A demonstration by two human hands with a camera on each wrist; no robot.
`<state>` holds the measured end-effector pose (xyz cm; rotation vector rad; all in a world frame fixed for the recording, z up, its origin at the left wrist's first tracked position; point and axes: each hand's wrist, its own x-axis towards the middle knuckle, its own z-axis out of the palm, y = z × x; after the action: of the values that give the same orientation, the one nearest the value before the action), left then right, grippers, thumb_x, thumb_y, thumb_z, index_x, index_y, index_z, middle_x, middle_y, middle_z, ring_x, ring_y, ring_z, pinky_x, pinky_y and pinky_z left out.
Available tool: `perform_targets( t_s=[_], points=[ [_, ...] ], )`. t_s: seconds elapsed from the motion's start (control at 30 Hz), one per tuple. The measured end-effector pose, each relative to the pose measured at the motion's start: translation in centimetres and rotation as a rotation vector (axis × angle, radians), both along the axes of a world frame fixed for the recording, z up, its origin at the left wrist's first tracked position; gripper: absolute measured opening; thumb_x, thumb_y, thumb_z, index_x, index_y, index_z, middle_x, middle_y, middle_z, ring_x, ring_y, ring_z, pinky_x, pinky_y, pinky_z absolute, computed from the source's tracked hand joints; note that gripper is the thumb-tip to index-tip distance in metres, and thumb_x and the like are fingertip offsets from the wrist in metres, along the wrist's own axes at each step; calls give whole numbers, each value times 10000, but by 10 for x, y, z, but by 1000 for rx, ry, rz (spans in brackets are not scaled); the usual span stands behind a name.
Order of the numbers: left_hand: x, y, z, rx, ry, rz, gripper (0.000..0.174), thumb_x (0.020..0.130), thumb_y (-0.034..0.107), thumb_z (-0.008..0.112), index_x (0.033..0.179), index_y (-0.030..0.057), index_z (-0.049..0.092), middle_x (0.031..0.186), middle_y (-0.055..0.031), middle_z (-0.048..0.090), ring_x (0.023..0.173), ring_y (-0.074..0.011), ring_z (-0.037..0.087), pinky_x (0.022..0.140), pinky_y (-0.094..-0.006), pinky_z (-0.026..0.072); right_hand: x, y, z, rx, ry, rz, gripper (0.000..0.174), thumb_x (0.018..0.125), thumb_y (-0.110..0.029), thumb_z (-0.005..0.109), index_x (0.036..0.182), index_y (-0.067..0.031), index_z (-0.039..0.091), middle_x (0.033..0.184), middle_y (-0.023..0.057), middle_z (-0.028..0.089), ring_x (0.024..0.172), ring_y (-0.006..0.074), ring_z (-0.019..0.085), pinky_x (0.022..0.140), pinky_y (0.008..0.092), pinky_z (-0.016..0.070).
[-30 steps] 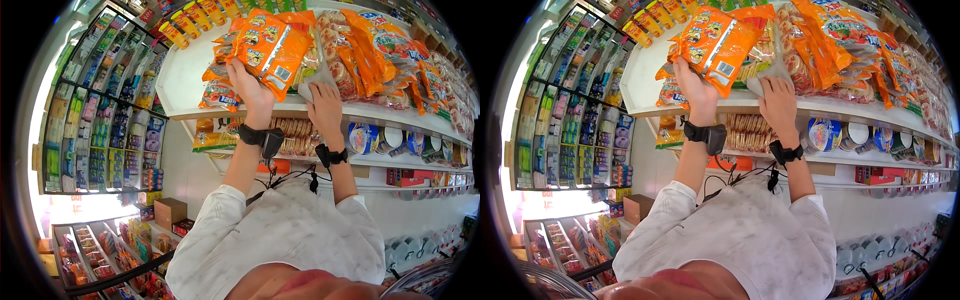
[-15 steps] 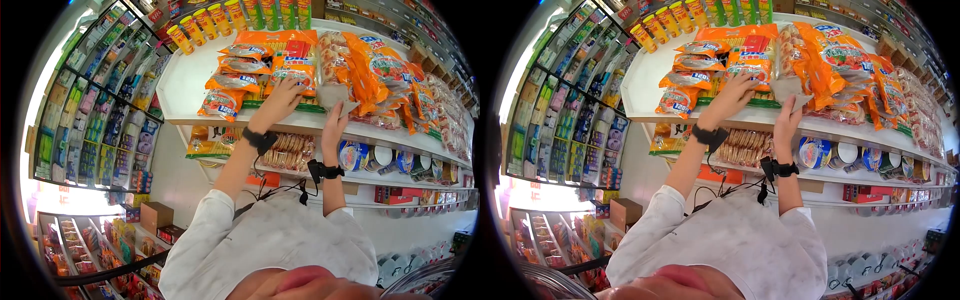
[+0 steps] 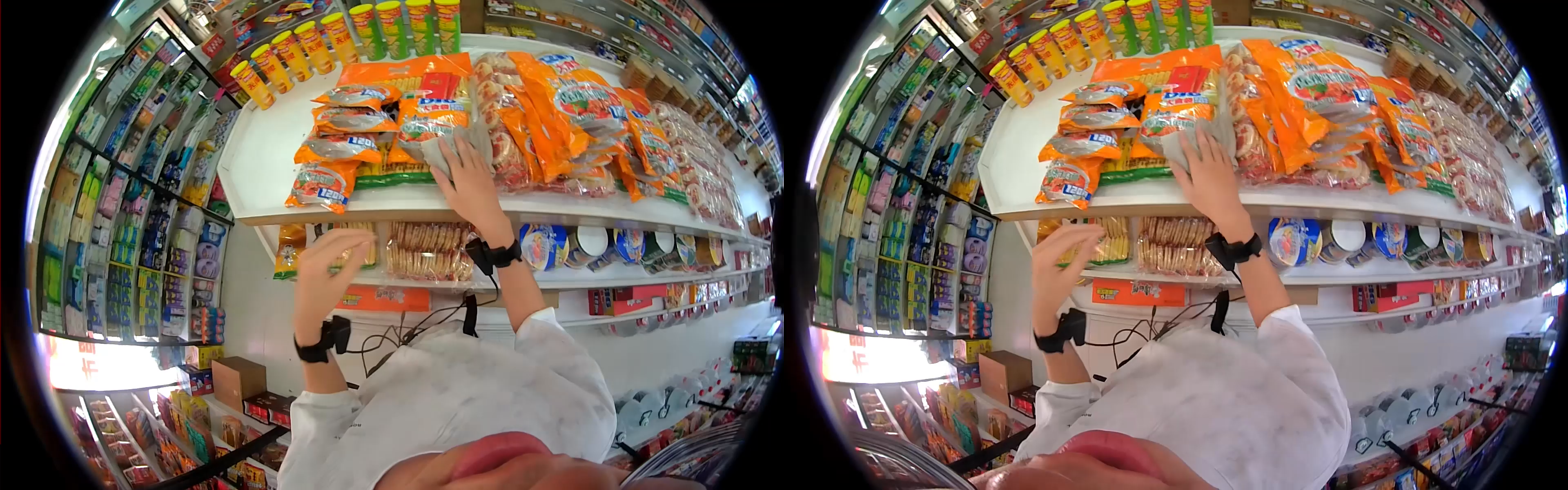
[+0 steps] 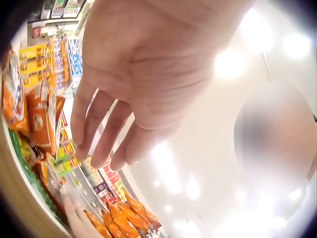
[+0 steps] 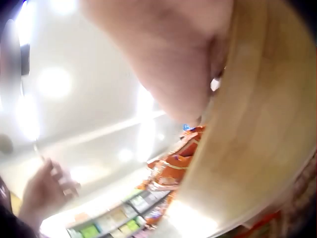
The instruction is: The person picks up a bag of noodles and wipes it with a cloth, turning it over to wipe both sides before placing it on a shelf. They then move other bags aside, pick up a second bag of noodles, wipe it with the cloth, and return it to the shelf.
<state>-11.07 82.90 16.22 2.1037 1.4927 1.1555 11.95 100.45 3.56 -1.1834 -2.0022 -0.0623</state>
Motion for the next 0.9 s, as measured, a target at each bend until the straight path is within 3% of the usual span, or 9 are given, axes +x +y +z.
perform_targets(
  t_s=[0.1, 0.13, 0.27, 0.37, 0.47, 0.57, 0.6, 0.67, 0.9],
  points=[
    [-15, -43, -2, -13, 0, 118, 139, 873, -2, 682, 1007, -32, 706, 1003, -128, 725, 901, -245, 687, 824, -320, 522, 10, -9, -1, -153, 123, 33, 388, 939, -262, 616, 1256, -39, 634, 1393, 223, 495, 1234, 398, 514, 1033, 463, 428],
    [-17, -56, 1, -22, 2, 136, 133, 878, -2, 678, 1003, -34, 706, 1002, -131, 724, 900, -248, 687, 826, -319, 519, 9, -22, 4, -14, 148, -23, 338, 905, -197, 649, 1201, -34, 652, 1231, 209, 566, 1113, 384, 567, 928, 472, 475],
    [-25, -105, -3, -59, -29, 133, 122, 895, 1, 658, 1000, -40, 705, 993, -139, 725, 899, -254, 686, 824, -313, 509, 6, -45, 1, -24, 126, -110, 267, 897, -200, 659, 1094, -20, 665, 1067, 180, 591, 962, 371, 591, 810, 463, 485],
    [-25, -132, -10, -88, -79, 108, 126, 903, 10, 653, 1005, -45, 701, 982, -140, 726, 885, -250, 680, 809, -307, 504, 4, -47, -7, -11, 21, -82, 306, 917, -244, 656, 1126, -20, 640, 1092, 173, 599, 971, 373, 591, 814, 458, 493],
    [-28, -151, -28, -58, -75, 86, 126, 903, 14, 654, 1005, -41, 704, 967, -138, 725, 872, -234, 675, 794, -304, 502, 13, -70, 15, -156, 78, 82, 367, 937, -282, 646, 1182, -12, 602, 1165, 190, 593, 1035, 376, 596, 868, 451, 503],
    [-24, -165, -38, -133, -253, 61, 120, 897, 14, 663, 994, -37, 710, 955, -129, 723, 877, -217, 674, 796, -296, 502, 26, -119, 33, 6, 123, 159, 382, 947, -276, 635, 1222, -17, 577, 1246, 199, 570, 1124, 378, 584, 939, 438, 493],
    [-21, -167, -41, -141, -259, 43, 112, 905, 12, 660, 988, -42, 710, 967, -119, 721, 884, -198, 666, 805, -289, 501, 34, -135, 36, -110, 184, 194, 362, 951, -265, 631, 1223, -31, 585, 1290, 184, 552, 1178, 366, 567, 987, 416, 471],
    [-15, -169, -41, -154, -252, 17, 100, 921, 10, 653, 977, -51, 710, 990, -99, 716, 898, -160, 649, 822, -275, 498, 56, -170, 51, -151, 184, 181, 351, 953, -255, 630, 1226, -40, 585, 1284, 167, 555, 1168, 366, 568, 979, 411, 473],
    [21, -159, -47, -77, -282, -101, 74, 856, -15, 706, 926, -39, 697, 958, -102, 719, 865, -174, 655, 814, -285, 506, 148, -213, 70, -161, 394, 81, 268, 947, -131, 633, 1181, -1, 610, 1142, 154, 616, 1050, 279, 647, 891, 342, 516]
  ],
)
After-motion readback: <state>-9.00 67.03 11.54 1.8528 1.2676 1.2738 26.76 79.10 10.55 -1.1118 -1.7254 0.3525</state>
